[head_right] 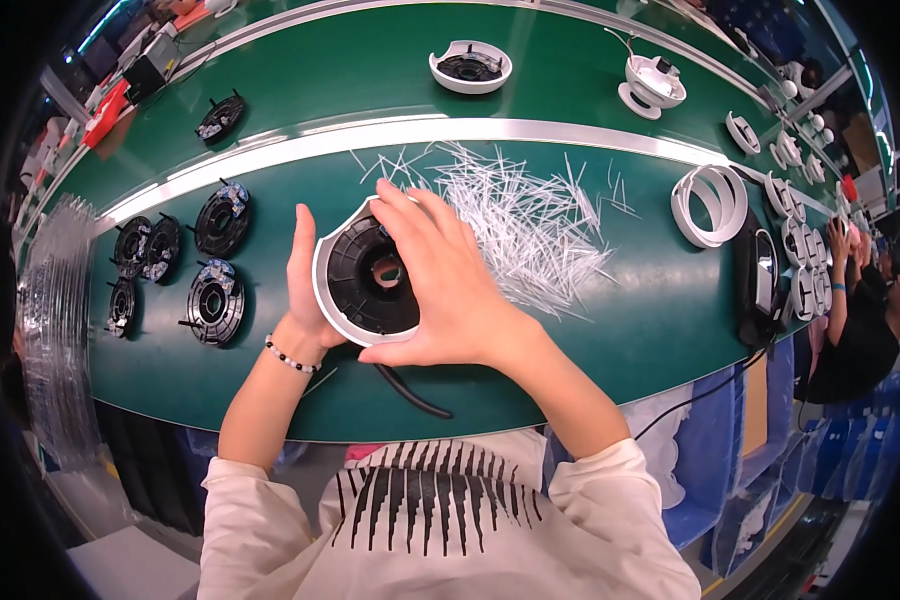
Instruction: Assemble components of security cameras on an industrial production line.
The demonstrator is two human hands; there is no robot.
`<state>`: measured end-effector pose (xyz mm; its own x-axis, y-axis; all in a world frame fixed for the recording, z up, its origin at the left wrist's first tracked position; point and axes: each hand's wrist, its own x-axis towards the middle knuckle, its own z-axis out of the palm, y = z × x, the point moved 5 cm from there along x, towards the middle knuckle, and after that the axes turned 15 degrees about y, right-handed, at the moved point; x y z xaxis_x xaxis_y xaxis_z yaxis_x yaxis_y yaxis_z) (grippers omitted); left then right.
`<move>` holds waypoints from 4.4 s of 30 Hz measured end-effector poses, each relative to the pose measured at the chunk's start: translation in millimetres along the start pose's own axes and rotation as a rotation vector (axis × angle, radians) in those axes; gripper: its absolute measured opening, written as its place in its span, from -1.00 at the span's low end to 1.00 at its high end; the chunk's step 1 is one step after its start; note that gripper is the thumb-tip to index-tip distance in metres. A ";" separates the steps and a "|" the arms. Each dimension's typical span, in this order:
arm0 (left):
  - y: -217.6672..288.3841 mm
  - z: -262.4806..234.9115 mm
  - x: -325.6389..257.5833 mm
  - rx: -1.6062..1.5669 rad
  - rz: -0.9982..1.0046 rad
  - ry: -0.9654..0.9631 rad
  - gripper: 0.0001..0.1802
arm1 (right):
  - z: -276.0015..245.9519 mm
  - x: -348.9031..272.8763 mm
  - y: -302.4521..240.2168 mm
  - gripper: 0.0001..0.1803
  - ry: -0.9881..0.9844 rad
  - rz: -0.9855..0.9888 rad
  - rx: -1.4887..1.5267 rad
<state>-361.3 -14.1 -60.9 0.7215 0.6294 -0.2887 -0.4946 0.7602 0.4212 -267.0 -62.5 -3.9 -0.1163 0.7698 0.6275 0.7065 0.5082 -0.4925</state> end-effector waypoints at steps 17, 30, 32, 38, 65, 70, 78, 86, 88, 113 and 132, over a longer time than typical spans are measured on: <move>-8.1 -14.3 0.5 0.085 0.107 0.118 -0.42 | 9.6 -12.5 7.1 0.12 0.163 -0.002 -0.041; 79.9 -0.2 57.8 0.415 0.161 0.393 -0.45 | -141.6 -27.4 82.4 -0.35 0.508 -0.004 -0.338; 116.4 -18.9 83.8 0.479 0.256 0.460 -0.47 | -189.5 -47.6 120.6 -0.65 0.696 0.080 -0.689; 165.8 -39.7 177.6 0.456 0.354 0.234 -0.63 | -231.6 -121.4 239.1 -0.51 0.399 0.526 -0.803; 268.7 -78.4 163.3 1.981 0.491 1.079 -0.57 | -13.2 -72.0 -16.8 -0.82 -0.270 -0.135 -0.046; 241.2 -63.5 140.0 1.552 0.751 0.979 -0.56 | 9.2 -78.1 -22.8 -0.68 -0.254 -0.214 -0.108; 140.1 -22.9 43.1 0.897 0.868 0.616 -0.52 | -8.1 -59.4 -11.5 0.25 -0.545 0.108 -0.219; 61.5 -22.8 -24.3 0.303 0.716 0.528 -0.64 | -37.4 -29.2 21.1 0.31 0.276 0.294 0.047; 46.7 -20.0 -21.8 0.269 0.721 0.434 -0.69 | -31.0 -15.7 21.3 0.27 0.435 0.354 0.202; 8.4 -14.0 -8.9 0.042 0.305 0.098 -0.49 | 6.4 -12.1 1.3 0.29 0.136 0.196 0.098; 10.8 -0.2 -16.5 -0.074 0.406 -0.097 -0.43 | 9.8 -13.8 12.0 0.25 0.298 0.419 0.337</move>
<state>-378.7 -16.3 -51.8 0.5013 0.8648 -0.0285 -0.7789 0.4653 0.4205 -263.7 -63.2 -24.4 0.3583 0.8144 0.4565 0.3841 0.3170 -0.8672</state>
